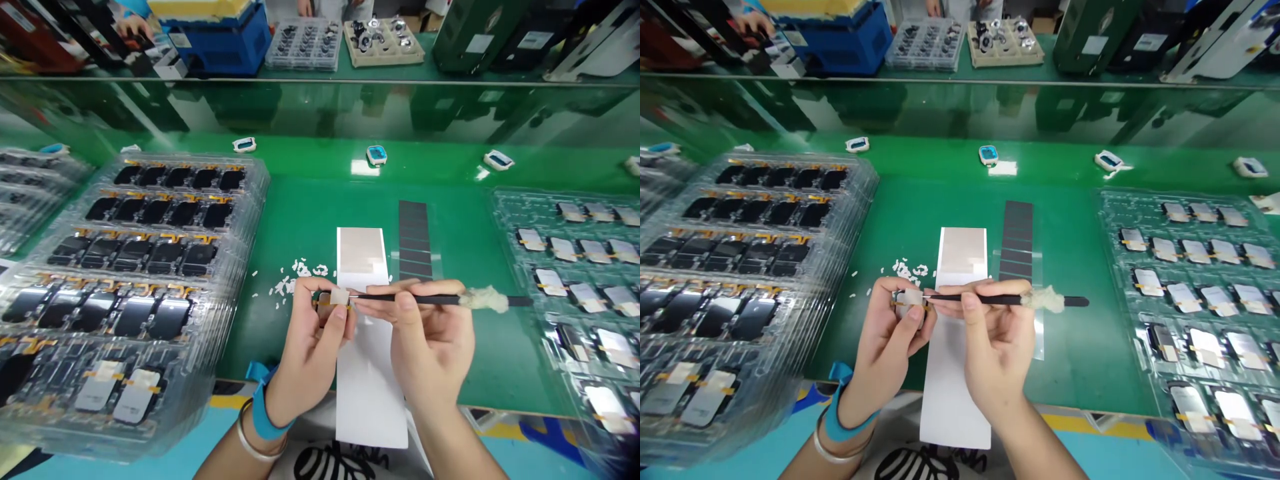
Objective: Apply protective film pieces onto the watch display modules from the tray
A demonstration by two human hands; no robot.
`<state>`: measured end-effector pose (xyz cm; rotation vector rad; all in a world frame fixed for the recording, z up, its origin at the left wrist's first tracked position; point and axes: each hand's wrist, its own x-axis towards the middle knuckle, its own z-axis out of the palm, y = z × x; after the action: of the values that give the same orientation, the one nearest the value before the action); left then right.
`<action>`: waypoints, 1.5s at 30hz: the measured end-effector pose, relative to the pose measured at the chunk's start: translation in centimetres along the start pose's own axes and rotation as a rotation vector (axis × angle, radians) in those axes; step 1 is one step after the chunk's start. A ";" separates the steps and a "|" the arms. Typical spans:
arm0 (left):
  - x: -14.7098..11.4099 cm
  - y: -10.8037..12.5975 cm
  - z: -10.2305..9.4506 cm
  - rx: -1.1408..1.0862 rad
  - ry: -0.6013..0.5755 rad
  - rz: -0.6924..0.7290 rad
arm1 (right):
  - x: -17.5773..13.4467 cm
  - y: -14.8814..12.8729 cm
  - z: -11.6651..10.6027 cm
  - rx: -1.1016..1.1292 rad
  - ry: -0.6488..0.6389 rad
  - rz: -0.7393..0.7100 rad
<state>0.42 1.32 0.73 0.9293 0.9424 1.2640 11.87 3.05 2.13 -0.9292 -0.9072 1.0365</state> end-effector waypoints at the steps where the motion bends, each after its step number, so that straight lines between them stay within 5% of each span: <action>1: 0.0 0.0 0.0 0.004 0.005 0.004 | 0.0 0.0 0.0 0.001 0.001 -0.012; 19: -0.3 0.2 0.0 -0.096 0.024 -0.050 | -0.6 0.3 -0.3 -0.005 -0.041 -0.006; 34: -0.2 0.0 0.3 0.028 0.026 0.058 | -0.6 0.2 -0.2 -0.067 -0.015 -0.011; 45: -0.6 -0.1 0.1 0.128 0.168 0.043 | -0.1 0.0 -0.6 -0.023 0.090 -0.024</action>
<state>0.52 0.70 0.66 0.9580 1.1512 1.3464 12.40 2.87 1.92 -0.9742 -0.8551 0.9580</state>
